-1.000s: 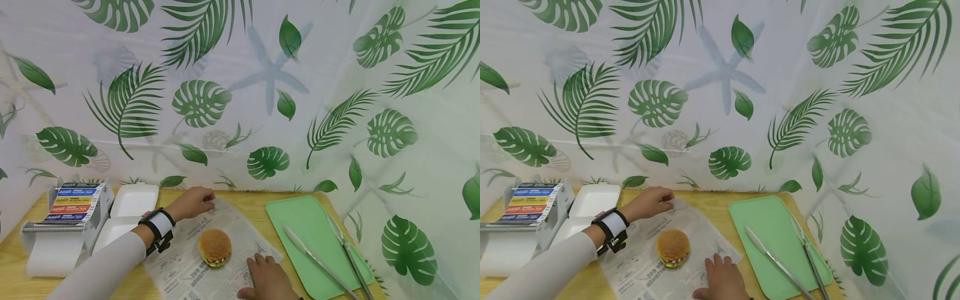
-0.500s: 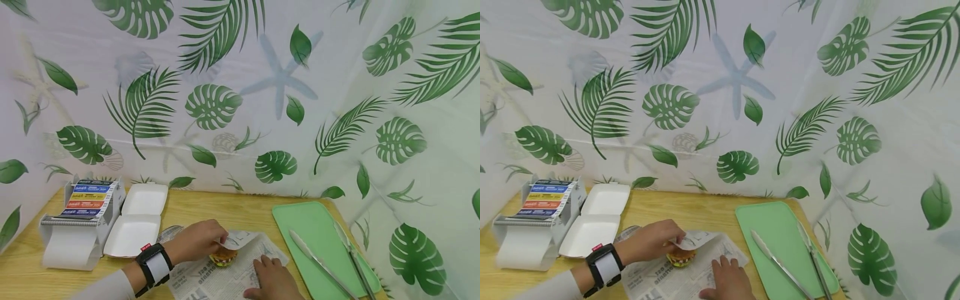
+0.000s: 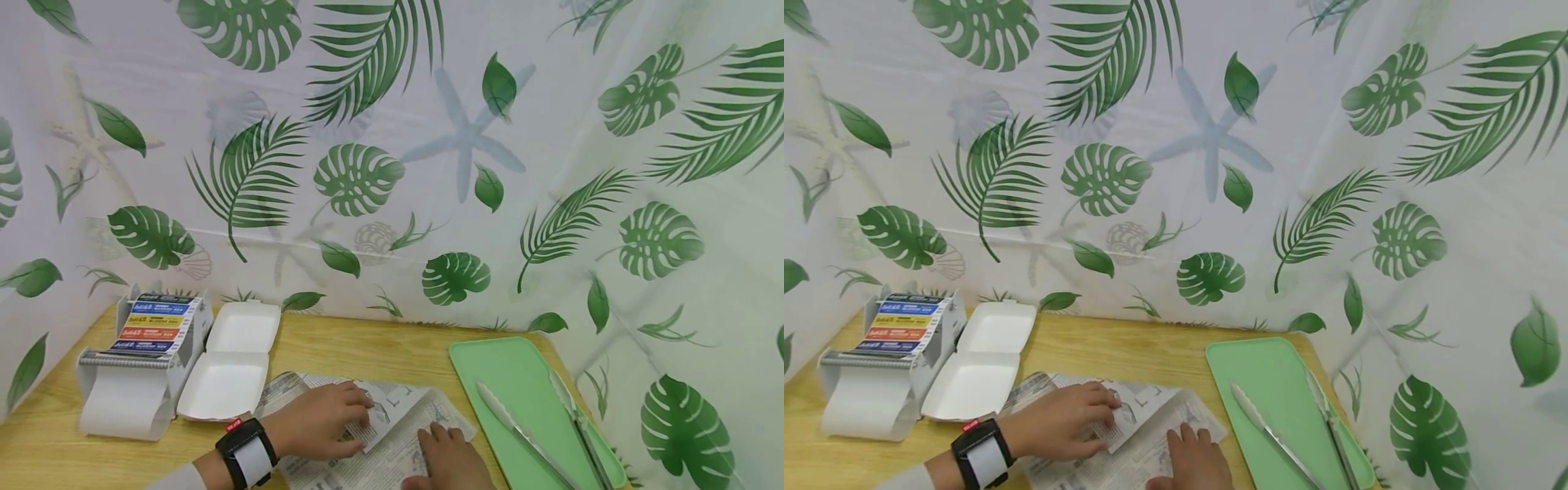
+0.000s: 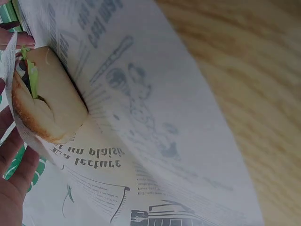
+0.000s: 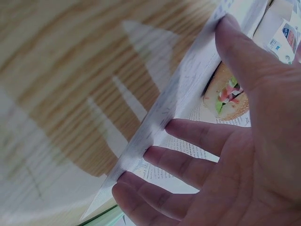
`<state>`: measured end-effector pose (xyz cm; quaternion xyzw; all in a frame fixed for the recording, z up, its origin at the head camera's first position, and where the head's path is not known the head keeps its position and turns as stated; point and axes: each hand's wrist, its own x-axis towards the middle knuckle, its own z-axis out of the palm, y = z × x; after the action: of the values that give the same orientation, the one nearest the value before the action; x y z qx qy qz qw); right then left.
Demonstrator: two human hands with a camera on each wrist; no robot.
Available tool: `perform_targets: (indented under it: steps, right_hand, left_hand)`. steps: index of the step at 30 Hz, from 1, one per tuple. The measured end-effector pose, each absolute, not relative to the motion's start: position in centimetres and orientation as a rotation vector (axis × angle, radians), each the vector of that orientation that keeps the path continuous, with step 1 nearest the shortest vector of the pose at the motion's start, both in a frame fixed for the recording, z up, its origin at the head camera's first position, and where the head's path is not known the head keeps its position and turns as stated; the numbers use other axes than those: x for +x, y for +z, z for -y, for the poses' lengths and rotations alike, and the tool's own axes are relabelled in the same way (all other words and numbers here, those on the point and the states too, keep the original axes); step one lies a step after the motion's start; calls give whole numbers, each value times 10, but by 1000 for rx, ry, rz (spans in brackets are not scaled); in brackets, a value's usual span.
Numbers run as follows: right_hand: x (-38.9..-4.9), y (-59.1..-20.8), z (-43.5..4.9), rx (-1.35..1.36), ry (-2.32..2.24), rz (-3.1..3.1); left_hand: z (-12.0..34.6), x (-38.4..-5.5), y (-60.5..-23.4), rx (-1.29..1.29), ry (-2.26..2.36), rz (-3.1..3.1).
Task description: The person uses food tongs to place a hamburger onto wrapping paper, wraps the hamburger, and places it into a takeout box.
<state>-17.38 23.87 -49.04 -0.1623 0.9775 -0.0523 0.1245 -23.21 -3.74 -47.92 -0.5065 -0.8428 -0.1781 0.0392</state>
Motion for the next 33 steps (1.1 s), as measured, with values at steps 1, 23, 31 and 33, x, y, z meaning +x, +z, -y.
perform_targets:
  steps: [1, 23, 31, 33]
  right_hand:
    - [-174, -491, -239, -467, -152, -2845]
    - [-174, -490, -233, -422, -137, -2803]
    - [-175, -485, -233, -393, -150, -2785]
    - [-173, -484, -232, -426, -142, -2808]
  left_hand:
    - [37, -232, -481, -1554, -532, 2571]
    - [24, -235, -498, -1451, -327, 2529]
    - [22, -235, -492, -1446, -320, 2541]
    - [21, -235, -491, -1444, -310, 2545]
